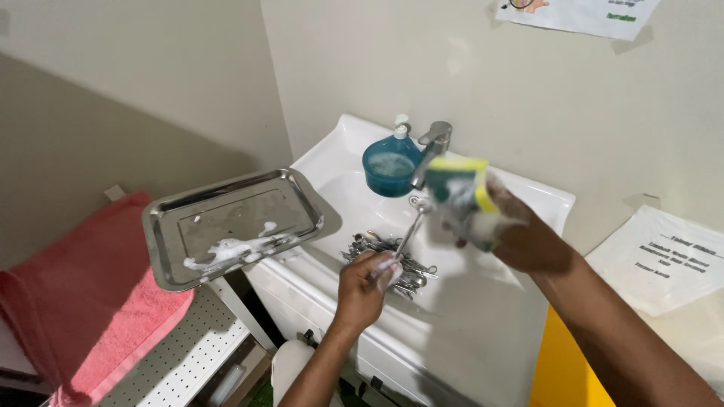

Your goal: The person scrubs a collection of metal dental instruments with a yellow sponge and soap in a white sink. They rinse the instruments under running water and place them into a metal tray. Finally, the person scrubs the metal tray itself with the sponge.

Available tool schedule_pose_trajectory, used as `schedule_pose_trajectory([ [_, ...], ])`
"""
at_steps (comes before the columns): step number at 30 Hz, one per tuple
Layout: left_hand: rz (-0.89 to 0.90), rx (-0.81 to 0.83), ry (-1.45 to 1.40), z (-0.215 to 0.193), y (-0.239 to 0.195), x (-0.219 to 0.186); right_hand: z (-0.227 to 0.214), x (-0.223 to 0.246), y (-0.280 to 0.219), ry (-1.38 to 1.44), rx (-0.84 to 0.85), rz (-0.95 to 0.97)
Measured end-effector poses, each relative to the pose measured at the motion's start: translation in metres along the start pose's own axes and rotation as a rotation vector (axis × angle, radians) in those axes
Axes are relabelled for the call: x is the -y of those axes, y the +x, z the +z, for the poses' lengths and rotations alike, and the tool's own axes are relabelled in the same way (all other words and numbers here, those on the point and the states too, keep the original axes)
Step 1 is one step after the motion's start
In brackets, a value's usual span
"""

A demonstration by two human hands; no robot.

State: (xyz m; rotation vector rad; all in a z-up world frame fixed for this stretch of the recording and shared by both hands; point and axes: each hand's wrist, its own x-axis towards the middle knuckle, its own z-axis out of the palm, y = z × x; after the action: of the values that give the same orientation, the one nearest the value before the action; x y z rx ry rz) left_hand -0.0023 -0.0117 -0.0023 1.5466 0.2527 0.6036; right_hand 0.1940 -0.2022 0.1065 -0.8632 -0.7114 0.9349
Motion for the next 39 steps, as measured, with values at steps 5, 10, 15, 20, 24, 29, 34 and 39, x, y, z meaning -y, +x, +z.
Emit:
schedule_pose_trajectory([
  [5,0.114,0.014,0.068,0.004,0.011,0.013,0.035,-0.001,-0.028,-0.584,-0.096,0.107],
  [10,0.289,-0.064,0.097,0.012,0.023,0.009,0.044,-0.034,-0.042,-0.759,0.239,-0.234],
  [15,-0.156,0.029,-0.291,0.015,0.033,0.037,0.081,-0.066,-0.050,-1.298,0.122,-0.359],
  [20,-0.384,0.258,-0.538,0.003,0.030,0.054,0.040,-0.115,-0.060,-1.273,0.194,-0.341],
  [24,-0.658,0.258,-0.583,0.002,0.023,0.001,0.024,-0.121,-0.060,-1.331,0.247,-0.342],
  [29,-0.633,0.317,-0.626,0.004,0.035,0.048,-0.001,-0.139,-0.063,-1.503,0.329,-0.477],
  [34,-0.584,0.233,-0.632,0.014,0.037,0.033,0.003,-0.138,-0.071,-1.488,0.335,-0.350],
  [39,-0.623,0.060,-0.566,0.015,0.040,0.032,0.011,-0.133,-0.073,-0.793,0.330,-0.262],
])
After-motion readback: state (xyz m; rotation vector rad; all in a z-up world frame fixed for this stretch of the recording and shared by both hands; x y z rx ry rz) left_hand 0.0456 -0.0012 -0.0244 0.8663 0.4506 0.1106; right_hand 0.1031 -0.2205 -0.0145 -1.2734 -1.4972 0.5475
